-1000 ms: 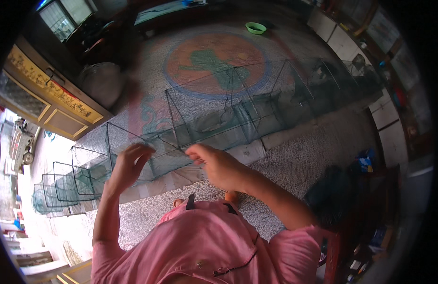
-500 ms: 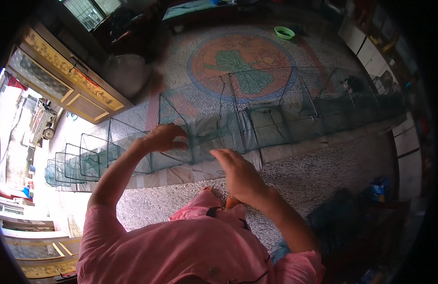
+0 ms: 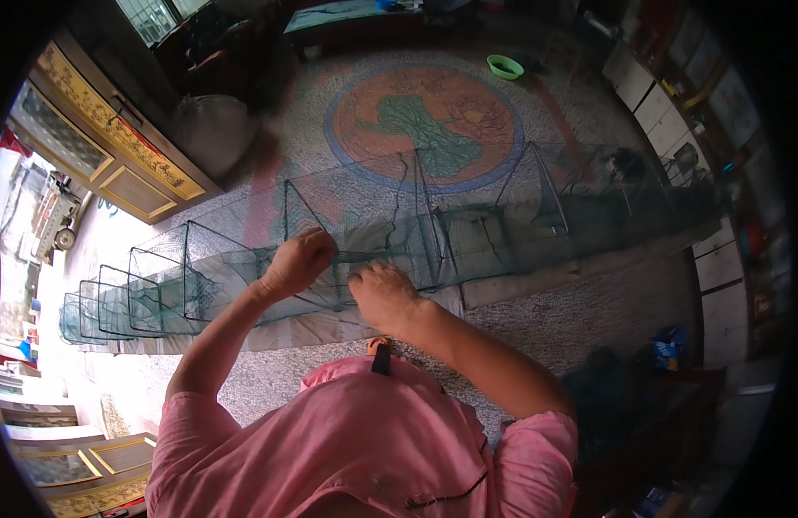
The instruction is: The person threads a thin line through the mesh of a large collapsible green fishing net using a small needle-like tool, tying several knots to secure or repair the structure.
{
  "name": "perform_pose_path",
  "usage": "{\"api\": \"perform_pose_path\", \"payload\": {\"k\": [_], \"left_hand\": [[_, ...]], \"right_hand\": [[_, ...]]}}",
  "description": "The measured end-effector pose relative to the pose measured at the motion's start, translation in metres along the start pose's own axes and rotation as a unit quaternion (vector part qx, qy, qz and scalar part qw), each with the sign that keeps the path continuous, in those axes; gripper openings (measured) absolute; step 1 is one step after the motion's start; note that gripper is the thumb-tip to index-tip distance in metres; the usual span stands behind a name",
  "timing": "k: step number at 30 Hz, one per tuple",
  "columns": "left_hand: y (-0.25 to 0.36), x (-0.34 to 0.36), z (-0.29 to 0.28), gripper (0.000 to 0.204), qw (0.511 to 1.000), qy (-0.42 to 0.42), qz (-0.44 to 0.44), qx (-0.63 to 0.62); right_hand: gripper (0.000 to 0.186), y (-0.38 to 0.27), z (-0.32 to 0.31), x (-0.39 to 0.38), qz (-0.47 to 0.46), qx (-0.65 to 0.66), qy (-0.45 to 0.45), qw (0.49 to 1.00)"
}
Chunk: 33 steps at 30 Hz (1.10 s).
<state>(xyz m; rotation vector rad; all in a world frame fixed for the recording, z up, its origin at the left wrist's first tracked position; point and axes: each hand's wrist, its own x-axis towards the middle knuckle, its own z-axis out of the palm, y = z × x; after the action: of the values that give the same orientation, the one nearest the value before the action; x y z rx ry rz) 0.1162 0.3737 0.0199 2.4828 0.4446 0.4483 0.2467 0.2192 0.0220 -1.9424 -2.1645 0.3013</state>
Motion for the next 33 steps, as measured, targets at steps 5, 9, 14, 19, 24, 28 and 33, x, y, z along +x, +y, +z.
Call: {"api": "perform_pose_path", "payload": {"k": [5,9,14,19,24,28,33], "left_hand": [[0.004,-0.002,0.001,0.008,0.997,-0.06,-0.022,0.038],[-0.003,0.009,0.01,0.013,0.942,-0.271,0.006,0.198],[0.0,0.036,0.044,0.015,0.94,-0.312,0.06,0.124],[0.028,0.066,0.083,0.024,0.962,-0.265,0.023,0.062],[0.046,0.097,0.103,0.047,0.98,-0.158,-0.112,-0.039],[0.046,0.093,0.11,0.043,0.966,-0.099,-0.197,-0.132],[0.056,0.096,0.108,0.024,0.927,0.027,-0.159,-0.338]], "right_hand": [[0.02,0.005,-0.01,0.009,0.048,-0.01,-0.141,0.989],[0.022,0.011,-0.017,0.0,0.029,0.032,-0.094,0.995],[0.031,0.036,-0.051,-0.012,-0.029,0.228,0.014,0.973],[0.035,0.083,-0.107,-0.006,0.022,0.215,0.087,0.972],[0.037,0.144,-0.122,0.004,0.022,0.199,0.097,0.975],[0.037,0.163,-0.116,0.023,-0.047,0.179,0.095,0.978],[0.036,0.174,-0.111,0.048,-0.117,0.188,0.105,0.969]]}}
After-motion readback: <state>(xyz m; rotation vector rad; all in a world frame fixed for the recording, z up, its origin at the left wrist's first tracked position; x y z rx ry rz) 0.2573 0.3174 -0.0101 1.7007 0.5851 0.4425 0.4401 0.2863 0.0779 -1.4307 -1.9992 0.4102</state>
